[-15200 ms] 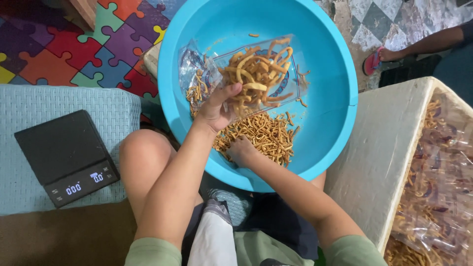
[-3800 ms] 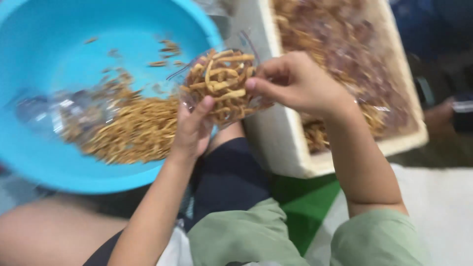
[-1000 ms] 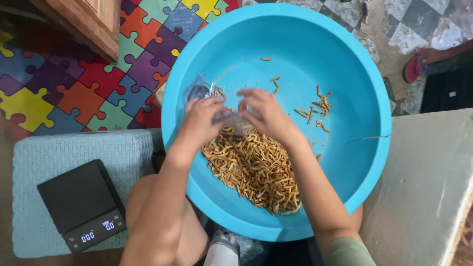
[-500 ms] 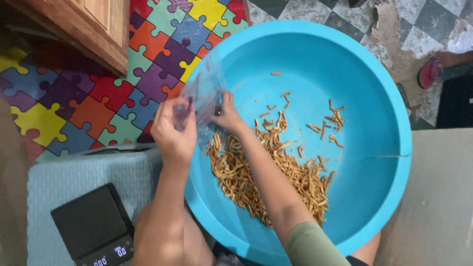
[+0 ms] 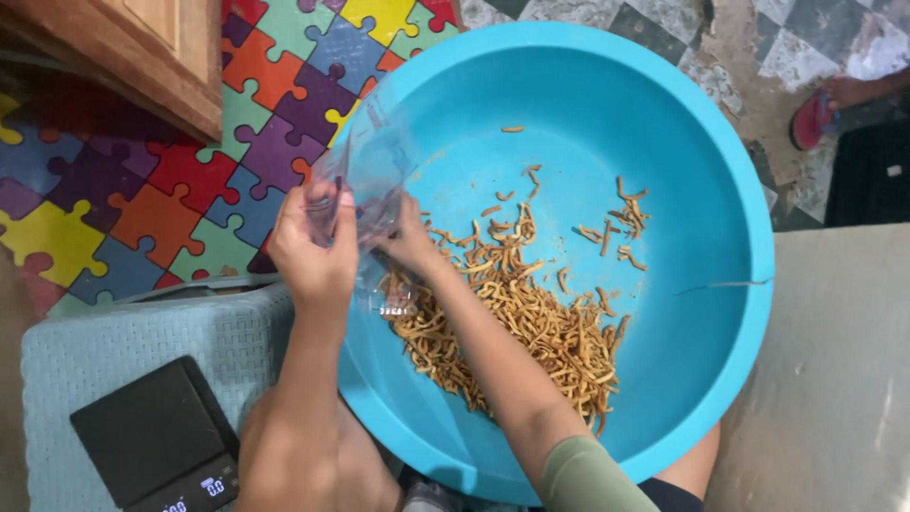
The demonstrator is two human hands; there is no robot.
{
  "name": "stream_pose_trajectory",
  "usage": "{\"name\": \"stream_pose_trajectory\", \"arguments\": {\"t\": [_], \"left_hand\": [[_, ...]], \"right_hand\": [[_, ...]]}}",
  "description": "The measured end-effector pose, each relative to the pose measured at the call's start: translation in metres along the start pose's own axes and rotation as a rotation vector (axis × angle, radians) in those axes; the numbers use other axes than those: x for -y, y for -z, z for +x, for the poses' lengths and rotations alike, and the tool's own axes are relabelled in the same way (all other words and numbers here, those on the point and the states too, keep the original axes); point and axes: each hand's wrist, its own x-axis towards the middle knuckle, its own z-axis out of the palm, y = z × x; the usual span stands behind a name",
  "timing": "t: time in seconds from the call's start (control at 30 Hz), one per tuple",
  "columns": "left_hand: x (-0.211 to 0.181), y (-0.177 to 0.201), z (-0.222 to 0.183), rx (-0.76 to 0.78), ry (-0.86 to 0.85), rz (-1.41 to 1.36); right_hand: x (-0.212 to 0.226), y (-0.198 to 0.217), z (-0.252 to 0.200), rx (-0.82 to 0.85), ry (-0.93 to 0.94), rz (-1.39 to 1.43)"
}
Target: Filling small plastic bags with dried snacks from a large basin and weighing them on a digital scale.
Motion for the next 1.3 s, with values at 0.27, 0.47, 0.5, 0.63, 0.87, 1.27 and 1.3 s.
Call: {"name": "stream_pose_trajectory", "arguments": {"t": [0.27,0.47,0.5,0.63,0.87,1.27,1.3], "left_hand": [[0.003,0.0,0.001,-0.006,0.016,-0.008],[0.01,0.01,0.003,0.226,0.126,-0.036],[0.009,0.01,0.002,0.376,0.184,-0.233],[-0.019,0.016,0.0,0.738,0.059,-0.139],[0.013,-0.011,-0.02,0.771,-0.16,0.023],[0.033,0.003,-0.005,0.161,-0.209,0.193],[0.033,0.003,-0.004,0.155,-0.192,0.175]], "right_hand": [[-0.028,-0.005,-0.008,0.101,-0.12,0.113],[-0.009,0.06,-0.011,-0.072,-0.06,0.24],[-0.009,0.074,-0.008,-0.221,-0.039,0.209],[0.063,0.122,-0.016,-0.447,-0.046,0.368],[0.049,0.14,-0.034,-0.258,0.065,0.327],[-0.111,0.222,-0.004,-0.27,-0.235,-0.408],[-0.099,0.21,0.002,-0.213,-0.238,-0.471]]}}
